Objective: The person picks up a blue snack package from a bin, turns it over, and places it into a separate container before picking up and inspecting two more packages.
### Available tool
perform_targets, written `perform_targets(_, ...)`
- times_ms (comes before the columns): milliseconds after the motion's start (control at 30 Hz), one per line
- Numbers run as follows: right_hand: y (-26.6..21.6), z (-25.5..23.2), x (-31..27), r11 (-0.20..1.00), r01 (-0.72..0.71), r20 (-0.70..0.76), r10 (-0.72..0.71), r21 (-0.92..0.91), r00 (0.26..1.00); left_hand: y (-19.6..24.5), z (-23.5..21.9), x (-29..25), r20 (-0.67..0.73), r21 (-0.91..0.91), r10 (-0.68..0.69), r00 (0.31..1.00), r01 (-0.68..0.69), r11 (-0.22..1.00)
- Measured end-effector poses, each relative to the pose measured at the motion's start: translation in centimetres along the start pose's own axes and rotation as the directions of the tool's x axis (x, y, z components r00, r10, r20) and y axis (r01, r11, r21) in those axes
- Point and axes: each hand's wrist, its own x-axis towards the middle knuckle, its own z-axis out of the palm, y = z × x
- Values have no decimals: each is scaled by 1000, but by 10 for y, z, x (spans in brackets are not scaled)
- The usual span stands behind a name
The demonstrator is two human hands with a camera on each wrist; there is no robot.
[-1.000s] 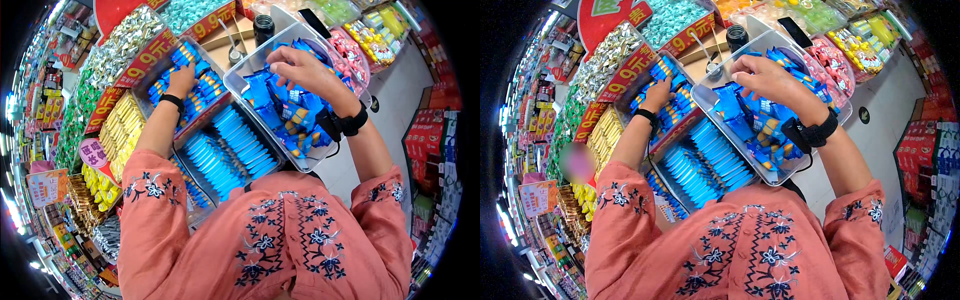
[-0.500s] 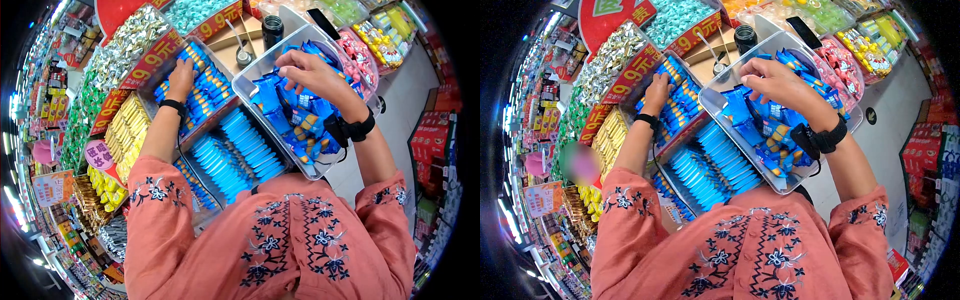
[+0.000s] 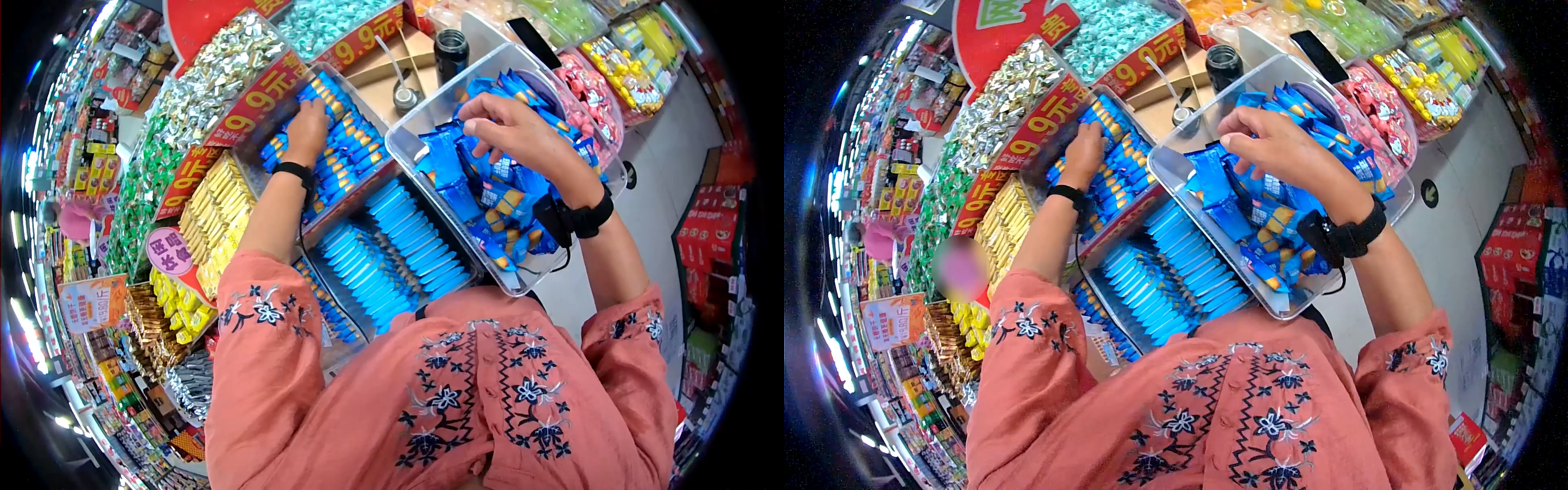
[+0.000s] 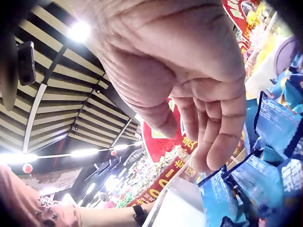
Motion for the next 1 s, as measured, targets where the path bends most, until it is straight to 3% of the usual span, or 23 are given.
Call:
perform_targets(233, -3, 2, -3, 999, 41, 26, -41, 9, 999, 9, -14, -3, 54, 121, -7, 998, 0, 993)
perform_targets(367, -7, 2, -7, 1000, 5, 51, -6, 22, 999, 13, -18, -6, 34, 61, -24, 999, 22, 998)
perform_targets(533, -7, 3, -13, 1000, 3, 27, -4, 31, 1000, 13, -6, -2, 53, 141, -33, 998, 25, 990)
perform_targets(633, -8, 3, -14, 999, -22, 30, 20, 42, 999, 14, 0, -3, 57, 105, 32, 998, -38, 994)
perform_targets(767, -7, 2, -15, 998, -54, 21, 54, 23, 998, 17, 7, 0, 56, 129, -38, 998, 31, 991)
perform_targets(1000, -7, 2, -13, 997, -79, 32, 78, 19, 996, 6, 2, 0, 41, 30, 3, 999, -4, 1000)
